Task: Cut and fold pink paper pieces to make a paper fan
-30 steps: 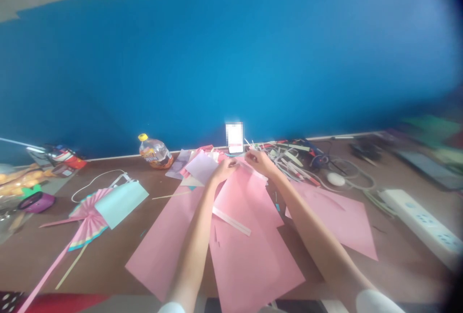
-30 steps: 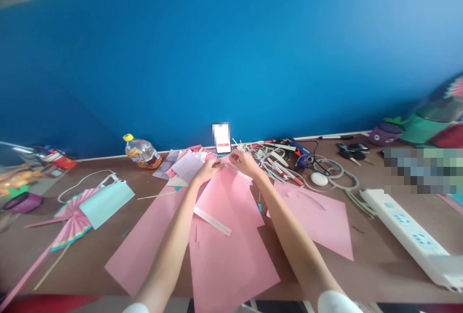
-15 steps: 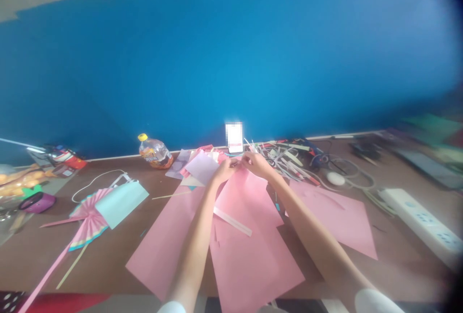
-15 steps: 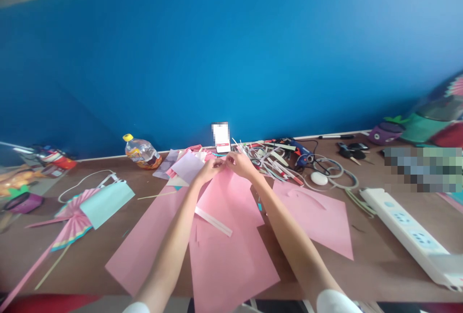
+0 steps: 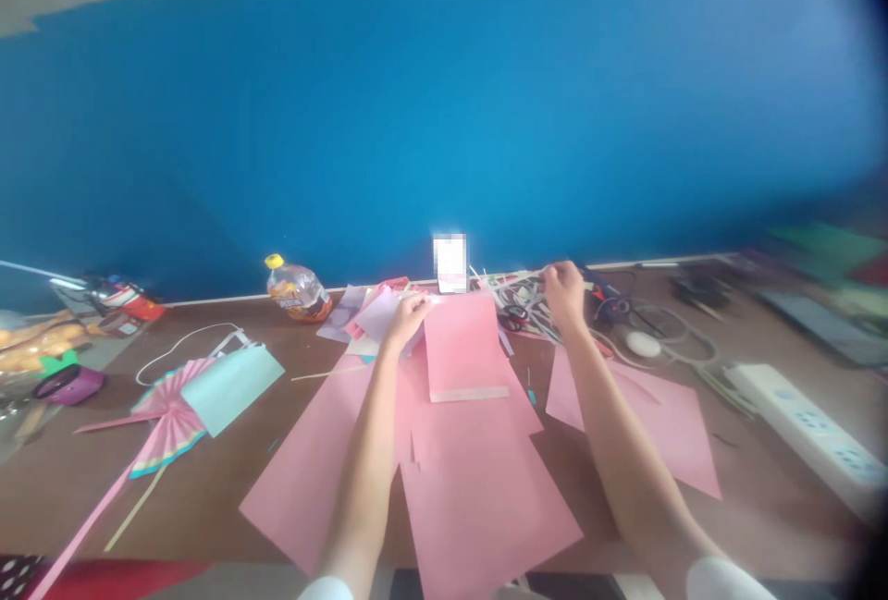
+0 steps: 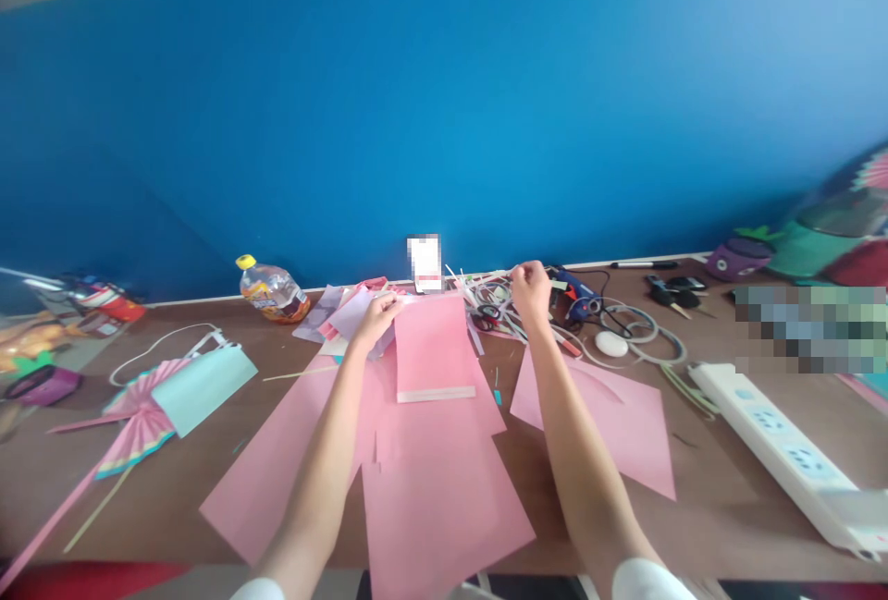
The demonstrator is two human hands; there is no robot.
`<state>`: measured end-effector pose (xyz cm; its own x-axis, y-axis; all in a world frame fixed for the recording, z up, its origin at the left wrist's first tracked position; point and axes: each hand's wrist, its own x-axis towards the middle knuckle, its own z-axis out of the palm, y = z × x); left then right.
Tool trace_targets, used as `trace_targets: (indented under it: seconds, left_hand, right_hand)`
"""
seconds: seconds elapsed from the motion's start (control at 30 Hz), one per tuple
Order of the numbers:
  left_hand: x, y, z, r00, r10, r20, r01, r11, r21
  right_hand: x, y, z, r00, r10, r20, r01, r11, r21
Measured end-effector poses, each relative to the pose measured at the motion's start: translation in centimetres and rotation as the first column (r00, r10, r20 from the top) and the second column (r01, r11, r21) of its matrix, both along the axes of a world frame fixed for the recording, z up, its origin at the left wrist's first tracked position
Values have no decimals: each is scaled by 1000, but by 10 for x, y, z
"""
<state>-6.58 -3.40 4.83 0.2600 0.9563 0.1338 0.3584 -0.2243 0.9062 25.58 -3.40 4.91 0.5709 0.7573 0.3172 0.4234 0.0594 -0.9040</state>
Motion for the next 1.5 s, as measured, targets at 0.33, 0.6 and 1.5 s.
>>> trace_targets:
  seconds: [0.33, 0.6, 1.5]
  left_hand:
    - [0, 0, -4, 997, 80, 1, -80, 997, 6]
    - [16, -3, -5, 997, 71, -16, -72, 997, -20]
    - [36, 4, -20, 991, -69, -117, 75, 996, 46]
  right_hand:
    - [33, -11, 5, 961, -275, 29, 275, 961, 21]
    - [-48, -10, 18, 922, 364, 127, -374, 925, 64]
    - [-115, -35, 41, 234, 759, -607, -621, 597, 507]
